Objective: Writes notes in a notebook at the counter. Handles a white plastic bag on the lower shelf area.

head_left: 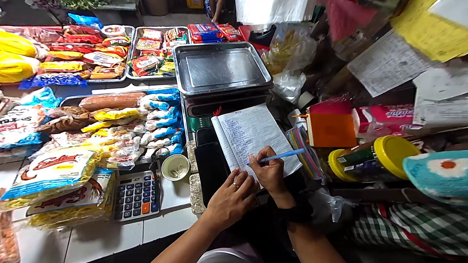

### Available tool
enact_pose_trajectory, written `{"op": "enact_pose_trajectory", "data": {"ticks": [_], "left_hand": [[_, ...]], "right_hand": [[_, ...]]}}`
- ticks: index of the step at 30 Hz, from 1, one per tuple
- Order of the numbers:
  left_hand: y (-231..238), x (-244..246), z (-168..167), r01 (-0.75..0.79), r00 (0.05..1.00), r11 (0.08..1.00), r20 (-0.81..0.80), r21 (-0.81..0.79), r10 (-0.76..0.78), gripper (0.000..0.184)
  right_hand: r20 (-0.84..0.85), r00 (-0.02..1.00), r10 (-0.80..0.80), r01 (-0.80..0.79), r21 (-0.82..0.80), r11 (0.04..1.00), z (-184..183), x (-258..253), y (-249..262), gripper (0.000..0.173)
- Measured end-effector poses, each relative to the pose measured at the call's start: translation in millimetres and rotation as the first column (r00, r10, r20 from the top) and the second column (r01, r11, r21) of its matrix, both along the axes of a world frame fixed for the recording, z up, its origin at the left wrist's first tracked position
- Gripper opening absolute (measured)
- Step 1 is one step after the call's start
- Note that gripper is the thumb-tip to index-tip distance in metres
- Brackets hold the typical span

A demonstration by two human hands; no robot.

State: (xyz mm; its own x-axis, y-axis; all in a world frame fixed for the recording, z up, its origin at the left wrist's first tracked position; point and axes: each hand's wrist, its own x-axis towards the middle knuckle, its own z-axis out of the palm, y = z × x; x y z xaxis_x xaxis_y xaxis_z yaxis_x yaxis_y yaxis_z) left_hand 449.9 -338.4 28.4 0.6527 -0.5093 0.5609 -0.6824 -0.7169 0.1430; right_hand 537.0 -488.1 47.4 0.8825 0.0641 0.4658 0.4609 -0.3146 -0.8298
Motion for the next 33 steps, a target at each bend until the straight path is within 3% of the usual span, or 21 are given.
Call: {"op": "enact_pose_trajectory", "data": {"ticks": [10, 16, 21, 33], "left_hand": [[0.7, -0.2, 0.2, 0.001, 1.0, 1.0, 0.006, 0.008, -0.001, 0.032], [1.4, 0.3, 0.5, 0.004, 1.0, 1.0, 0.002, 0.003, -0.004, 0.033], [2.6, 0.7, 0.1, 0.009, 1.0, 1.0, 0.001, 0.0, -0.009, 0.033], [1.6, 0.3, 1.2, 0.011, 1.0, 1.0, -0.003, 0.003, -0.011, 0.032]], "right_hand": [[0.002, 1.0, 0.001, -0.001, 0.005, 1.0, -0.1, -1.3, -0.9, 0.014], [0.003, 0.999, 0.039, -0.039, -0.071, 0.997, 4.7, 2.3, -4.6, 0.015], [-0.058, 0.997, 0.044, -0.04, 0.055, 0.998, 3.2, 4.2, -12.0, 0.021], [-0.03, 1.0, 0.011, -0.011, 0.001, 1.0, 1.3, 4.6, -11.8, 0.018]]}}
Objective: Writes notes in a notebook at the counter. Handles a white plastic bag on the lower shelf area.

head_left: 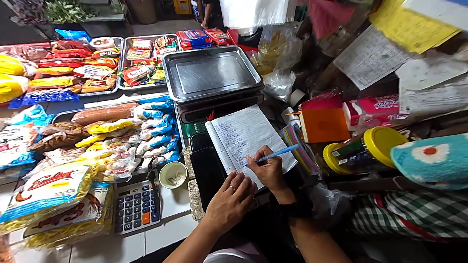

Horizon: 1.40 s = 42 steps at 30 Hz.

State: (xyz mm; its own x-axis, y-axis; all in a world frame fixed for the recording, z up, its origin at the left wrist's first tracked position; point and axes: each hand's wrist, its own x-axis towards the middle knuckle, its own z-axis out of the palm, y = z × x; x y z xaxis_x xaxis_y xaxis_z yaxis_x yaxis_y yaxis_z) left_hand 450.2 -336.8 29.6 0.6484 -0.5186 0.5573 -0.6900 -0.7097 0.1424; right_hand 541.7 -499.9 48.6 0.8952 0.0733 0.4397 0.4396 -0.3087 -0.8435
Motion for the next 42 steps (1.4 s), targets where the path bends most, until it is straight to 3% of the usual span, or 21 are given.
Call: {"op": "enact_pose_trajectory", "data": {"ticks": [42], "left_hand": [[0.1, 0.6, -0.9, -0.003, 1.0, 1.0, 0.02, 0.008, 0.003, 0.033]], "right_hand": [[0.071, 0.993, -0.091, 0.092, -0.01, 0.996, -2.8, 1.2, 1.0, 0.015]]}}
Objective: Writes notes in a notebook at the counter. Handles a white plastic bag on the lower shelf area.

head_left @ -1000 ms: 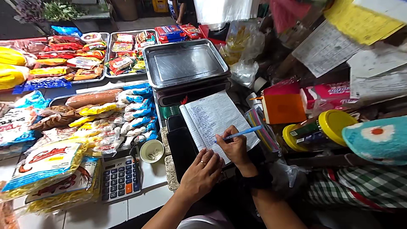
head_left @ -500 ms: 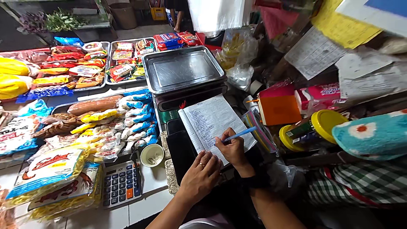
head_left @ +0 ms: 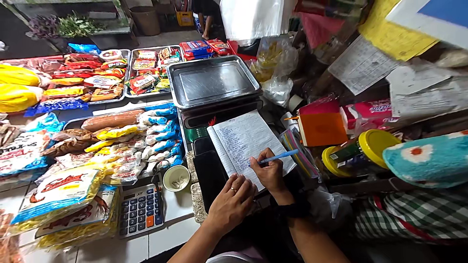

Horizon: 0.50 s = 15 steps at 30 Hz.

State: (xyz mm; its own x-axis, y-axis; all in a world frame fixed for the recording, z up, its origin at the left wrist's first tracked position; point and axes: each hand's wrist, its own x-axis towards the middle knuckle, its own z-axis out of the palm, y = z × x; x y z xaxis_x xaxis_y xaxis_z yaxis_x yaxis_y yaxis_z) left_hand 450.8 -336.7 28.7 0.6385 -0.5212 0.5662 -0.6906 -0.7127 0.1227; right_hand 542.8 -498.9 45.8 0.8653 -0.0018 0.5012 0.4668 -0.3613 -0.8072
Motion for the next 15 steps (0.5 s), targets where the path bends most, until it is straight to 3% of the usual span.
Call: {"op": "enact_pose_trajectory", "data": {"ticks": [15], "left_hand": [[-0.1, -0.7, -0.4, 0.003, 1.0, 1.0, -0.009, -0.005, -0.003, 0.033]], "right_hand": [[-0.026, 1.0, 0.001, -0.001, 0.013, 1.0, 1.7, 0.2, -0.7, 0.014]]}}
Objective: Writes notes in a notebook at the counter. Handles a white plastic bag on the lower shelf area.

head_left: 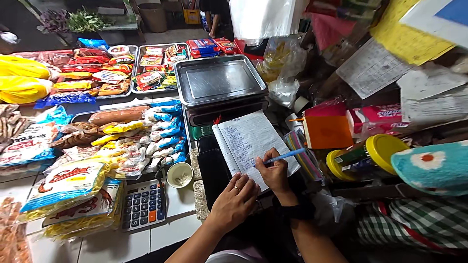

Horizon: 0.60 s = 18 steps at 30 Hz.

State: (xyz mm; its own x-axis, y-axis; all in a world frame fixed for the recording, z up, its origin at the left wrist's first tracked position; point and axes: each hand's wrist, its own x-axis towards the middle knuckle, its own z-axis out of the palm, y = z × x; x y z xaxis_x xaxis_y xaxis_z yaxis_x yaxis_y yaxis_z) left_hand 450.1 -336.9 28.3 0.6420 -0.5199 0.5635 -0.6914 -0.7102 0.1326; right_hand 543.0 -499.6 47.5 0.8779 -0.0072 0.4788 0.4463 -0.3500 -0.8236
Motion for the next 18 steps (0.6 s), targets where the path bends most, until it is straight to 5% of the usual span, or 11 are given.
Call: {"op": "enact_pose_trajectory", "data": {"ticks": [18], "left_hand": [[-0.1, -1.3, 1.8, 0.001, 1.0, 1.0, -0.012, -0.015, -0.001, 0.031]], "right_hand": [[0.061, 0.997, -0.051, 0.056, -0.078, 0.995, -3.2, 0.0, -0.7, 0.012]]}}
